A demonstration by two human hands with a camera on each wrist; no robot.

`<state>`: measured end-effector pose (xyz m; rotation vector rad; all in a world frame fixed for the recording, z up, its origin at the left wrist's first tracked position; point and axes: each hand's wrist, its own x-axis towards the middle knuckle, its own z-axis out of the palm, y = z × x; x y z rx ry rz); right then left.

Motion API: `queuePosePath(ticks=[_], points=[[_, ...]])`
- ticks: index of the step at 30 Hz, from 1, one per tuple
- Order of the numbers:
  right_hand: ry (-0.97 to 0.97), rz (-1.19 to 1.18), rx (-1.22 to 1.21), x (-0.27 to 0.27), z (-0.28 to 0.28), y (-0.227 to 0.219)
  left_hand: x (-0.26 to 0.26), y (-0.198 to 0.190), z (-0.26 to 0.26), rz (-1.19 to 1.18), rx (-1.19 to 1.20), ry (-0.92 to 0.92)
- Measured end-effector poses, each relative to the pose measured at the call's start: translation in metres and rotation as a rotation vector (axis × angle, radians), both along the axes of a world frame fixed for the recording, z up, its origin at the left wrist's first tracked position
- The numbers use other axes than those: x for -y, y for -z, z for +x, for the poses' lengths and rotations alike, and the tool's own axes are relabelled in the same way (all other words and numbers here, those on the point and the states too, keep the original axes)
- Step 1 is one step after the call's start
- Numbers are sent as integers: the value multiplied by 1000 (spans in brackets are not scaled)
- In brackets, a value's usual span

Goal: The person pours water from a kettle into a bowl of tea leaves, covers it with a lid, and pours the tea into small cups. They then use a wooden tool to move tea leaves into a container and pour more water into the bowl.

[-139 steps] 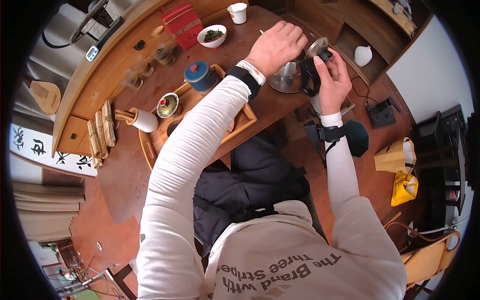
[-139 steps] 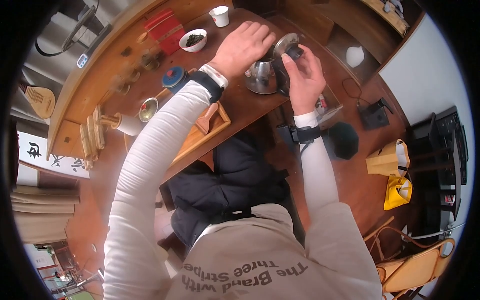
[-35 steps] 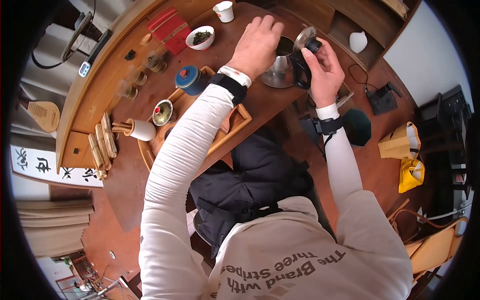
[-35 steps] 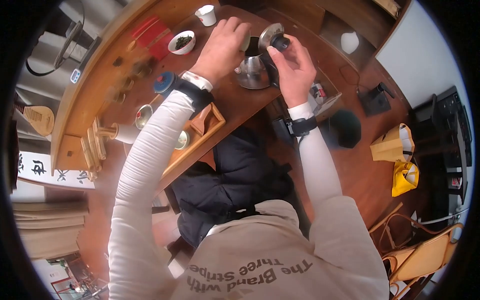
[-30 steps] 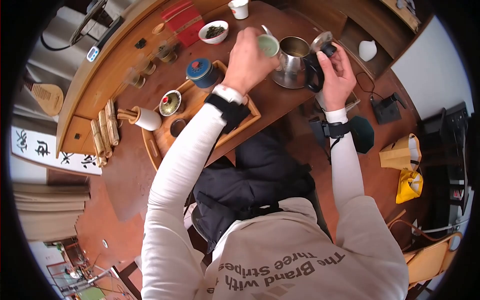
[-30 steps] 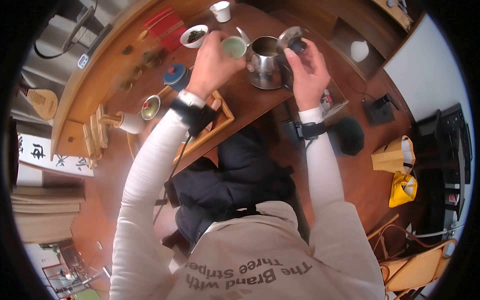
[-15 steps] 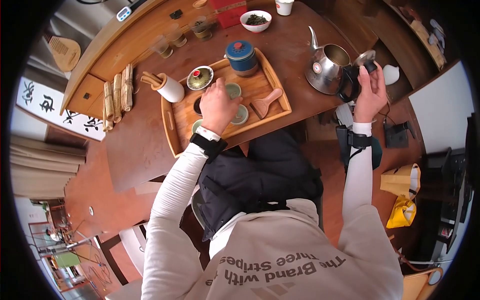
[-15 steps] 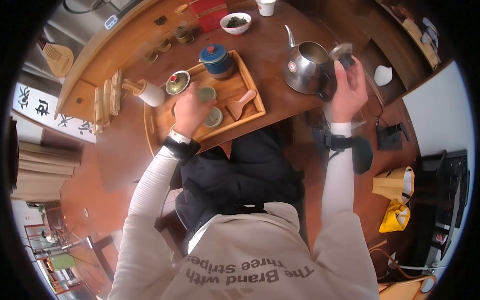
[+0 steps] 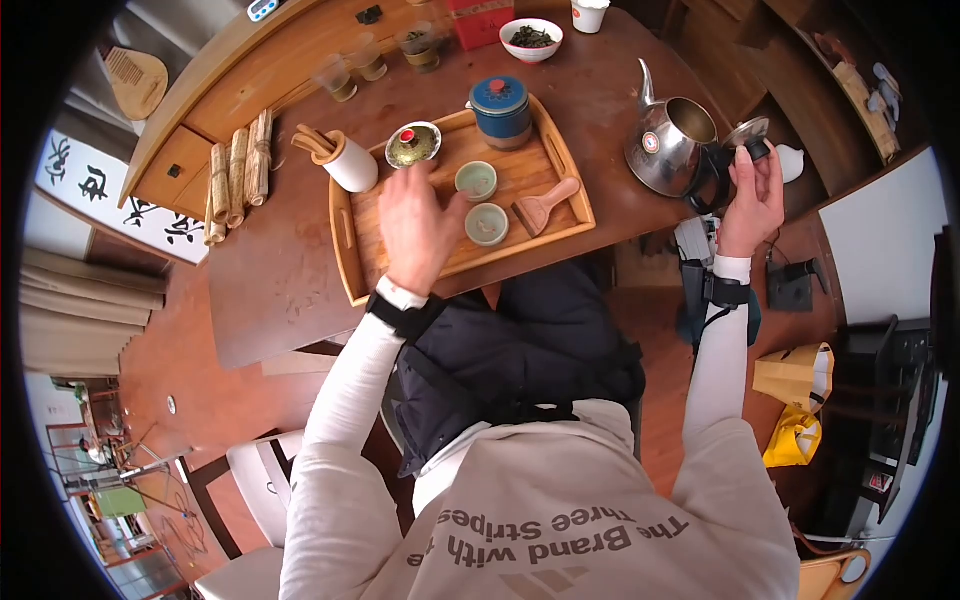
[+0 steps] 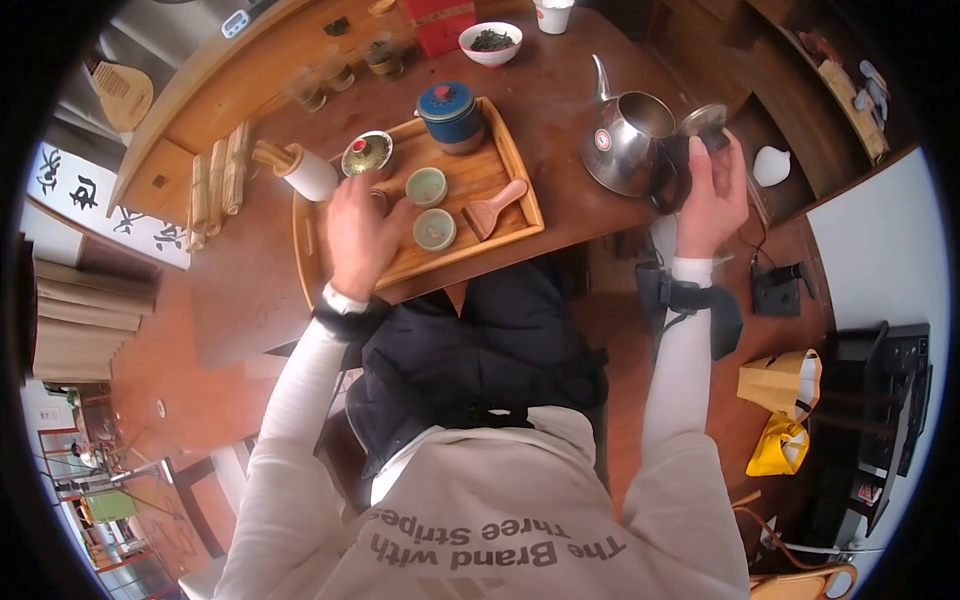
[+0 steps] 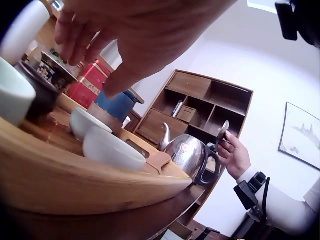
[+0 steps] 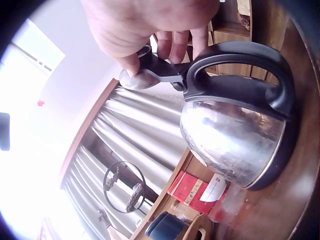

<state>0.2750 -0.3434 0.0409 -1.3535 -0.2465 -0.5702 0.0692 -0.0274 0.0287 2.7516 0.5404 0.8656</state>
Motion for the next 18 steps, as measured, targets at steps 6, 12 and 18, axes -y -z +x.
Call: queuePosePath(ticks=[6,12,18], points=[[47,-51,18,3,6,7,-34,20,-24,-152,-202,-209],[17,-25,5,5,6,7,-42,19,-20,-353,-240,-191],[17,11,38,3,8,7,-49,23,-19,-387,-185,-120]])
